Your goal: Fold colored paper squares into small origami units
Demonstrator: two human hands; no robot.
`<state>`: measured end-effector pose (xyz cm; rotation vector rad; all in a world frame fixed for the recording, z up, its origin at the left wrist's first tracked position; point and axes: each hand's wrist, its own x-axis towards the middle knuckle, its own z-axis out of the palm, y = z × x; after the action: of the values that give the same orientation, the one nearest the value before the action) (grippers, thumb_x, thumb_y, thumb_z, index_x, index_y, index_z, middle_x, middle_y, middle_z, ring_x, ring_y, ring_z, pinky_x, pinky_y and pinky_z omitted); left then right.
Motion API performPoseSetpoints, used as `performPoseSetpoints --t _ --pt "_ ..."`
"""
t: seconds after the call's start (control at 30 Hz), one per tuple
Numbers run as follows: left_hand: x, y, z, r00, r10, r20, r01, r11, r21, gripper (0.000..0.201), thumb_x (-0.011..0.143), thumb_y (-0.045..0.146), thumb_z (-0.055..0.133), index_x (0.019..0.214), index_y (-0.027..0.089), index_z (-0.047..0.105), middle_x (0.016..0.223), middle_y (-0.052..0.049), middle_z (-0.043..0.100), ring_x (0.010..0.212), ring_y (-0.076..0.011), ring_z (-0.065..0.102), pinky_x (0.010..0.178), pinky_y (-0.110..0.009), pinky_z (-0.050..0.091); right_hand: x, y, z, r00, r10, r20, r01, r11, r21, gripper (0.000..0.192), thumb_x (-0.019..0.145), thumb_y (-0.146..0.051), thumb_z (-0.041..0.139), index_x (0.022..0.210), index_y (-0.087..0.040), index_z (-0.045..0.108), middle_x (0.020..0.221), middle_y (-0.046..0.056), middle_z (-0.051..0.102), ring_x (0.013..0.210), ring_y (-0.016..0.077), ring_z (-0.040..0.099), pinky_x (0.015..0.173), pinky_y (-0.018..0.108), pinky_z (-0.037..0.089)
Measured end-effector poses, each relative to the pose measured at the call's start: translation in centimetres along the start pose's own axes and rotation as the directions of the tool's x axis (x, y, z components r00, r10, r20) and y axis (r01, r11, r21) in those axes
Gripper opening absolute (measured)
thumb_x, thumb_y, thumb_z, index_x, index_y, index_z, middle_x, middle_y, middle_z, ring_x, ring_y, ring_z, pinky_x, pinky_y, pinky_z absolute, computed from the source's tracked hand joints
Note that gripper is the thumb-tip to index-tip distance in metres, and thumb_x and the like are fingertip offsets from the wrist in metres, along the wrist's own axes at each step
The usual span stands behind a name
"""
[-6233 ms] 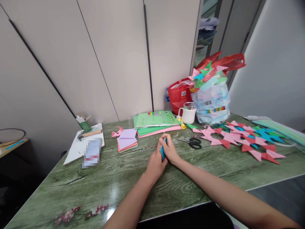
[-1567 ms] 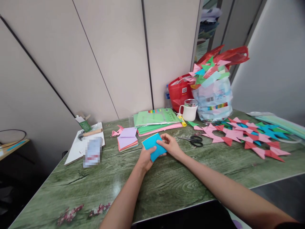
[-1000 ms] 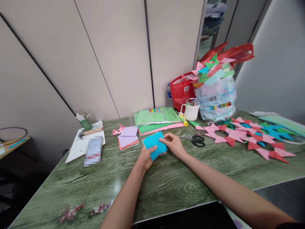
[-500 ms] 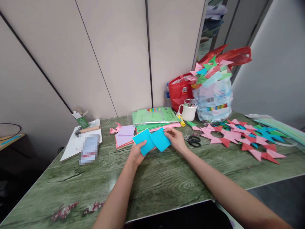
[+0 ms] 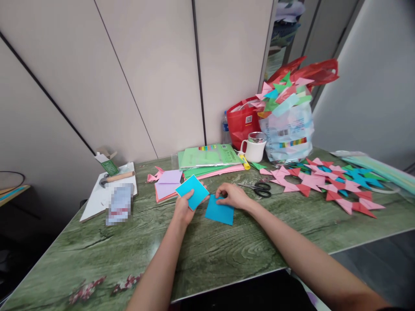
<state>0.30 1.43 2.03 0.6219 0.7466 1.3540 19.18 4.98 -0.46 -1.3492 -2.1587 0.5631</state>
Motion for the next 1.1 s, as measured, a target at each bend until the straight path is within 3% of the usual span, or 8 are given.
performPoseSetpoints --t 0.13,0.23,0.3,0.47,0.67,0.8,0.93,1.1 --pt "-0.4 -0.5 0.5 0.998 -0.061 0.027 0.061 0.998 0.004 0.034 0.075 0.012 0.054 0.109 0.009 0.056 0.107 -0.016 0.064 0.105 -0.0322 0.055 0.086 -0.054 0.046 0.5 -0.6 0.3 0.995 -0.041 -0.096 0.069 0.950 0.306 0.014 0.072 -0.032 0.057 0.074 -0.019 0.063 0.073 0.002 0.064 0.067 0.0152 0.058 0.061 0.025 0.042" --pt "-0.6 -1.0 0.8 0.995 -0.099 0.010 0.098 0.995 0.013 0.036 0.074 0.011 0.055 0.111 0.010 0.055 0.102 -0.014 0.067 0.101 -0.0314 0.058 0.084 -0.054 0.047 0.8 -1.2 1.0 0.985 0.021 -0.172 0.088 0.796 0.599 0.021 0.076 -0.037 0.053 0.083 -0.018 0.058 0.079 0.003 0.065 0.072 0.0160 0.060 0.066 0.028 0.047" --pt "-0.8 -1.4 1.0 0.992 -0.128 0.003 0.128 0.991 0.027 0.039 0.072 0.011 0.058 0.112 0.010 0.055 0.098 -0.014 0.068 0.098 -0.0312 0.060 0.084 -0.053 0.047 0.8 -1.5 1.4 0.987 0.030 -0.161 0.089 0.728 0.680 0.028 0.069 -0.039 0.061 0.087 -0.019 0.055 0.083 0.003 0.065 0.075 0.0164 0.061 0.069 0.030 0.048" --pt "-1.2 -2.1 1.4 0.982 -0.187 0.024 0.185 0.980 0.070 0.039 0.072 0.011 0.058 0.110 0.007 0.054 0.096 -0.016 0.068 0.091 -0.0314 0.063 0.083 -0.053 0.048 0.5 -1.7 1.7 0.992 -0.028 -0.127 0.107 0.725 0.681 0.034 0.060 -0.038 0.070 0.083 -0.017 0.057 0.081 0.003 0.066 0.074 0.0177 0.062 0.070 0.031 0.049" --pt "-1.1 -2.1 1.1 0.990 -0.135 0.049 0.131 0.989 0.075 0.050 0.067 0.002 0.059 0.115 0.011 0.051 0.099 -0.013 0.067 0.085 -0.0313 0.065 0.082 -0.057 0.047 0.7 -1.1 1.1 0.967 0.096 -0.238 0.112 0.676 0.728 0.031 0.060 -0.039 0.069 0.079 -0.017 0.057 0.079 0.004 0.067 0.074 0.0204 0.063 0.069 0.035 0.051" --pt "-0.8 -2.1 0.7 0.992 -0.099 0.075 0.095 0.993 0.063 0.050 0.066 0.002 0.060 0.115 0.012 0.052 0.099 -0.013 0.067 0.083 -0.0316 0.065 0.081 -0.059 0.047 0.6 -1.1 0.9 0.943 0.177 -0.282 0.109 0.637 0.763 0.046 0.063 -0.035 0.067 0.101 -0.020 0.048 0.078 0.003 0.066 0.070 0.0205 0.064 0.062 0.033 0.052" --pt "-0.5 -1.7 0.5 0.997 -0.039 0.063 0.036 0.998 0.050 0.052 0.067 0.002 0.059 0.117 0.013 0.050 0.104 -0.014 0.065 0.089 -0.0324 0.063 0.082 -0.059 0.046 0.7 -0.5 0.6 0.876 0.206 -0.436 0.162 0.727 0.668 0.050 0.069 -0.031 0.060 0.113 -0.021 0.040 0.084 0.004 0.065 0.074 0.0181 0.063 0.065 0.031 0.050" --pt "-0.2 -0.6 0.3 0.998 0.061 0.005 -0.061 0.998 0.018 0.049 0.067 0.000 0.055 0.114 0.012 0.052 0.100 -0.013 0.067 0.098 -0.0321 0.059 0.085 -0.056 0.045 1.2 0.3 0.9 0.847 0.236 -0.476 0.092 0.817 0.569 0.022 0.074 -0.029 0.050 0.088 -0.016 0.060 0.090 0.007 0.064 0.076 0.0190 0.057 0.069 0.032 0.045"
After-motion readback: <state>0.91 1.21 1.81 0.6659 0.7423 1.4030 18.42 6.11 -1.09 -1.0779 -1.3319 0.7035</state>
